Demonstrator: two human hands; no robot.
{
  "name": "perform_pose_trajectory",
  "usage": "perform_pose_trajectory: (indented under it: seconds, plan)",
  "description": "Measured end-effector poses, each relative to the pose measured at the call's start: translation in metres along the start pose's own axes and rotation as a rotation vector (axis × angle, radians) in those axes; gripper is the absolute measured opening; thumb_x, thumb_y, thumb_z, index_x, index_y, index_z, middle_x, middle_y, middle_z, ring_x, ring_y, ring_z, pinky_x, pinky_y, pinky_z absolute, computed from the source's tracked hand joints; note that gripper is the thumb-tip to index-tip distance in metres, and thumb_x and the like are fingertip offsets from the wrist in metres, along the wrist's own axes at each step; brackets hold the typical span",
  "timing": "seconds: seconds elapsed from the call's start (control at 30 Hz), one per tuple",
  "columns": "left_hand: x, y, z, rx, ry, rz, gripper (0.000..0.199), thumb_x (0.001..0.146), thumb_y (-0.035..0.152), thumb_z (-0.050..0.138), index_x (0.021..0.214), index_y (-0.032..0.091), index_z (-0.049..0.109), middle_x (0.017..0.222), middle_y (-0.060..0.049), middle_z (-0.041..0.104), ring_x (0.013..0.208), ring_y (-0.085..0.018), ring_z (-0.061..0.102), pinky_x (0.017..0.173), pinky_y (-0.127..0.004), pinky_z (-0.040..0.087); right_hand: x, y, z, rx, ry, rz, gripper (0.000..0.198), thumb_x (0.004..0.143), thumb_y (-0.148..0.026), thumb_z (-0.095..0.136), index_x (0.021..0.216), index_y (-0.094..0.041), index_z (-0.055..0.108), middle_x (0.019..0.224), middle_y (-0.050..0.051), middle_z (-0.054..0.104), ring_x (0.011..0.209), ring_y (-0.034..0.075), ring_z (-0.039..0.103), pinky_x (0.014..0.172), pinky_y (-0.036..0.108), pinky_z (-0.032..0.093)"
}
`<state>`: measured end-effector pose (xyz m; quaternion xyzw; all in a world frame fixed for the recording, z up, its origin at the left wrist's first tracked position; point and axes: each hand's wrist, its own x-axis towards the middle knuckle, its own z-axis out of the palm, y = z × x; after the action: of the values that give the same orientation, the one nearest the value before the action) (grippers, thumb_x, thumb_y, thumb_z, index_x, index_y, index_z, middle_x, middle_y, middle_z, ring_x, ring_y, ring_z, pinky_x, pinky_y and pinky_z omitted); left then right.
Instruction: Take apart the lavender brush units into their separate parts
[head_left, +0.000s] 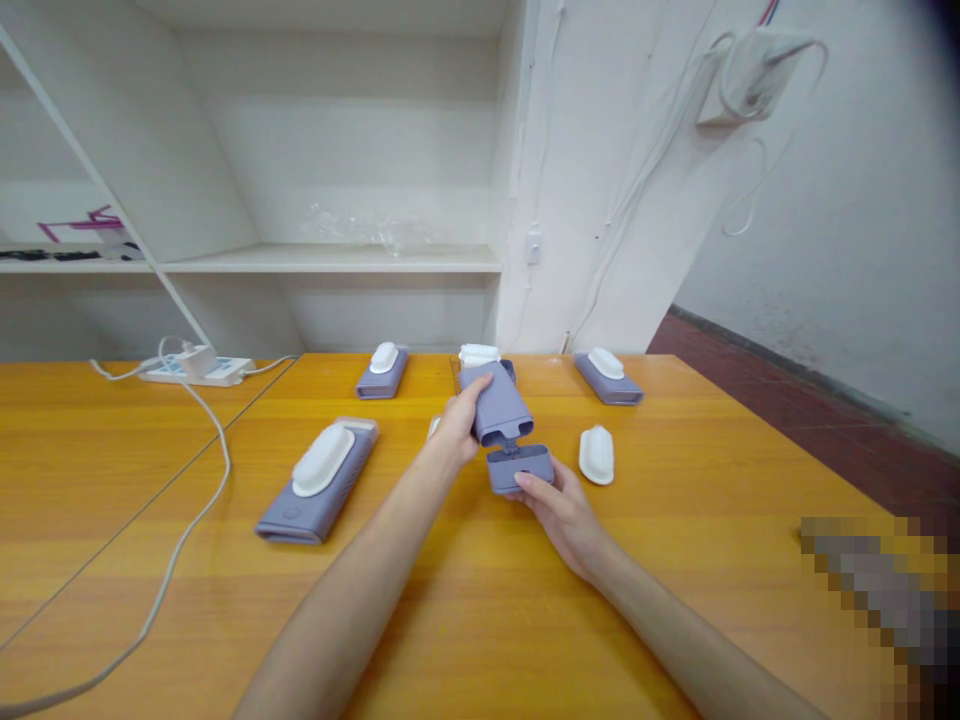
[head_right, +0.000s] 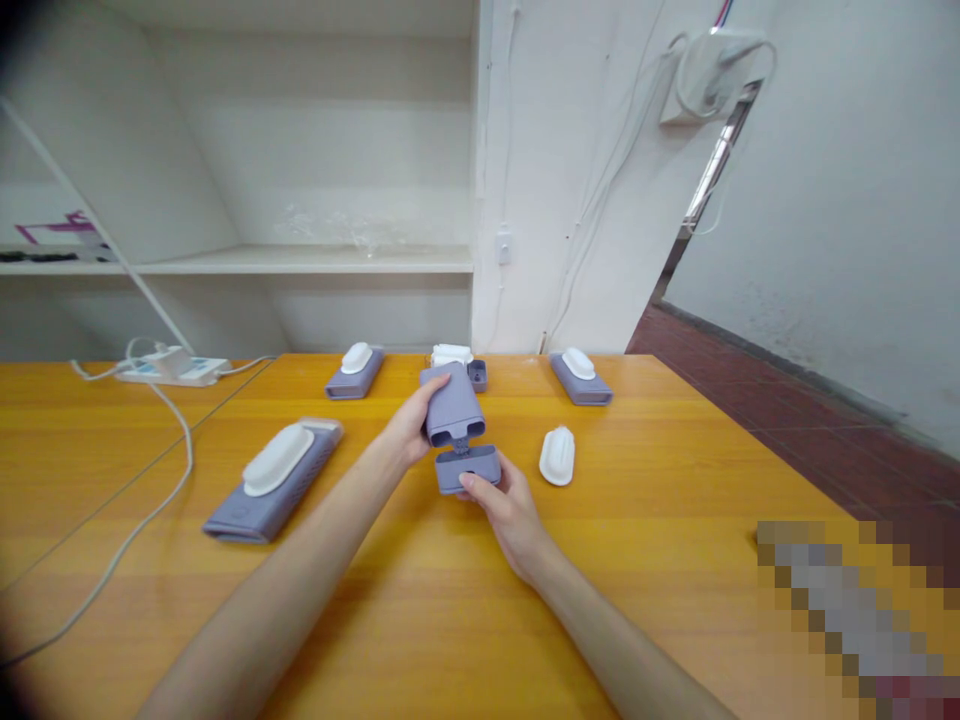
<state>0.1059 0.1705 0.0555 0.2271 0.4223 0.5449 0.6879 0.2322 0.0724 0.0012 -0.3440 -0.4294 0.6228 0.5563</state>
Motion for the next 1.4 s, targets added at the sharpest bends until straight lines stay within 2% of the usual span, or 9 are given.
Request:
perform_pose_trajectory:
  seconds: [0.23, 0.3, 0.47, 0.67, 0.83, 0.97, 1.07, 1.2, 1.4]
  plan:
    - [0.000, 0.001, -0.003, 0.139, -0.024, 0.413, 0.043, 0.065, 0.039, 0.076, 0.099, 0.017, 0.063, 0.092, -0.006, 0.069, 0.075, -0.015, 0.064, 0.067, -0.023, 0.052, 0.004, 0.008, -0.004, 0.064, 0.034, 0.046, 0.023, 0.078, -0.035, 0.068, 0.093, -0.018, 0.066, 0.094, 0.006, 0.067, 0.084, 0.019, 0.061, 0.079, 0.035, 0.048]
    - [-0.002, 0.004, -0.001, 0.101, -0.046, 0.399, 0.043, 0.066, 0.040, 0.075, 0.100, 0.017, 0.063, 0.091, -0.006, 0.068, 0.075, -0.014, 0.064, 0.068, -0.023, 0.052, 0.004, 0.007, -0.003, 0.077, 0.026, 0.045, 0.022, 0.079, -0.034, 0.068, 0.093, -0.018, 0.066, 0.095, 0.005, 0.067, 0.085, 0.019, 0.062, 0.080, 0.035, 0.048]
    - [-0.003, 0.006, -0.001, 0.055, -0.016, 0.204, 0.046, 0.068, 0.042, 0.073, 0.102, 0.015, 0.062, 0.087, -0.008, 0.068, 0.071, -0.016, 0.063, 0.065, -0.026, 0.052, 0.002, 0.006, -0.002, 0.020, 0.034, 0.021, 0.024, 0.079, -0.035, 0.068, 0.095, -0.017, 0.065, 0.094, 0.006, 0.067, 0.084, 0.018, 0.061, 0.079, 0.033, 0.048]
    - [-0.005, 0.000, -0.004, 0.245, -0.222, 0.354, 0.046, 0.064, 0.038, 0.077, 0.102, 0.015, 0.062, 0.097, -0.010, 0.068, 0.082, -0.018, 0.063, 0.074, -0.027, 0.051, 0.003, 0.008, -0.004, -0.028, 0.064, 0.009, 0.028, 0.078, -0.034, 0.068, 0.101, -0.019, 0.063, 0.100, 0.006, 0.064, 0.087, 0.018, 0.057, 0.073, 0.032, 0.048]
    - [-0.014, 0.013, -0.006, 0.408, -0.298, 0.559, 0.068, 0.065, 0.034, 0.077, 0.124, 0.026, 0.045, 0.096, -0.002, 0.064, 0.083, -0.016, 0.061, 0.072, -0.026, 0.050, 0.002, 0.005, -0.003, -0.045, 0.039, -0.005, 0.031, 0.078, -0.032, 0.069, 0.104, -0.020, 0.061, 0.103, 0.006, 0.064, 0.090, 0.019, 0.056, 0.076, 0.033, 0.048]
    - [-0.018, 0.028, -0.011, 0.627, -0.357, 0.700, 0.045, 0.068, 0.034, 0.073, 0.108, 0.023, 0.057, 0.095, -0.001, 0.061, 0.082, -0.014, 0.057, 0.069, -0.022, 0.045, 0.000, 0.005, -0.003, -0.058, 0.017, -0.006, 0.029, 0.078, -0.032, 0.068, 0.104, -0.019, 0.061, 0.102, 0.006, 0.064, 0.089, 0.019, 0.056, 0.076, 0.033, 0.047]
    - [-0.020, 0.038, -0.014, 0.709, -0.371, 0.721, 0.033, 0.069, 0.036, 0.072, 0.094, 0.018, 0.059, 0.091, -0.001, 0.061, 0.078, -0.013, 0.055, 0.067, -0.021, 0.042, 0.000, 0.007, -0.003, -0.089, 0.003, -0.015, 0.029, 0.079, -0.032, 0.068, 0.104, -0.019, 0.060, 0.099, 0.005, 0.063, 0.087, 0.019, 0.055, 0.076, 0.032, 0.046]
    - [-0.021, 0.047, -0.016, 0.712, -0.301, 0.755, 0.028, 0.076, 0.043, 0.064, 0.081, 0.016, 0.059, 0.076, 0.001, 0.060, 0.071, -0.011, 0.052, 0.062, -0.019, 0.037, 0.000, 0.010, -0.005, -0.145, 0.003, -0.056, 0.028, 0.077, -0.031, 0.070, 0.100, -0.019, 0.059, 0.094, 0.003, 0.063, 0.084, 0.017, 0.053, 0.075, 0.028, 0.043]
    - [-0.019, 0.048, -0.016, 0.633, -0.310, 0.597, 0.029, 0.073, 0.042, 0.065, 0.085, 0.015, 0.066, 0.075, 0.001, 0.062, 0.069, -0.011, 0.052, 0.061, -0.020, 0.036, 0.000, 0.011, -0.005, -0.225, 0.010, -0.086, 0.026, 0.074, -0.031, 0.072, 0.093, -0.019, 0.060, 0.086, 0.000, 0.060, 0.078, 0.014, 0.050, 0.071, 0.023, 0.040]
